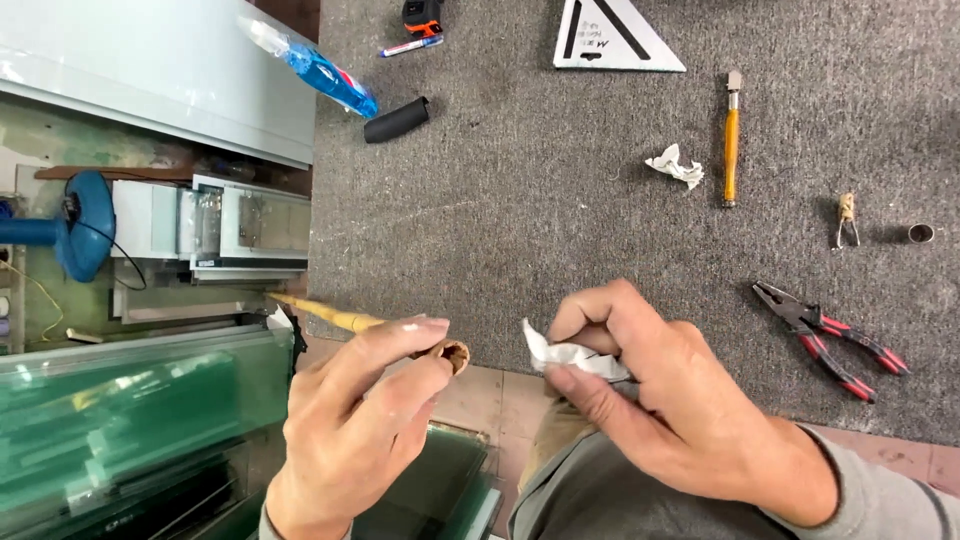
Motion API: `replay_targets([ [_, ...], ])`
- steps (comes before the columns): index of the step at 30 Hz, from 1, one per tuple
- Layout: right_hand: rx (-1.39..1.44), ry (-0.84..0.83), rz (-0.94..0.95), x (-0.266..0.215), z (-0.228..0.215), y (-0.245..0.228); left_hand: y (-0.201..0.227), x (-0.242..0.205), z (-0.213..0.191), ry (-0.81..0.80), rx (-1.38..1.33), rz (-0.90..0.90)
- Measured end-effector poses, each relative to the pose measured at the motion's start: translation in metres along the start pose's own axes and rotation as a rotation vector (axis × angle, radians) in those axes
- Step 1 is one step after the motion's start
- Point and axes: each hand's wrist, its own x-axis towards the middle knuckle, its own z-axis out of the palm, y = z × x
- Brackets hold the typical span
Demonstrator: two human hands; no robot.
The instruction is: Repairing a bamboo pole by cleaning the tip and attaching a metal ferrule using pliers
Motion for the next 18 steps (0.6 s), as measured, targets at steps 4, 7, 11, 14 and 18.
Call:
replay_targets([
  [4,0.033,0.027,-0.104,0.010,0.009,-0.009,0.007,-0.006,0.012,0.134,-0.045,-0.091],
  [7,0.079,0.102,-0.221,0.025,0.016,-0.017,0.009,-0.016,0.020,0.119,-0.118,-0.233],
  [11,0.086,0.063,-0.310,0.039,0.012,-0.030,0.016,-0.010,0.018,0.127,-0.276,-0.562],
  [14,-0.130,0.063,-0.088,0.030,0.007,-0.025,0.002,-0.018,0.032,0.162,-0.150,-0.306],
  [18,-0.296,0.122,-0.035,0.027,0.012,-0.021,-0.004,-0.016,0.051,0.199,-0.339,-0.280],
])
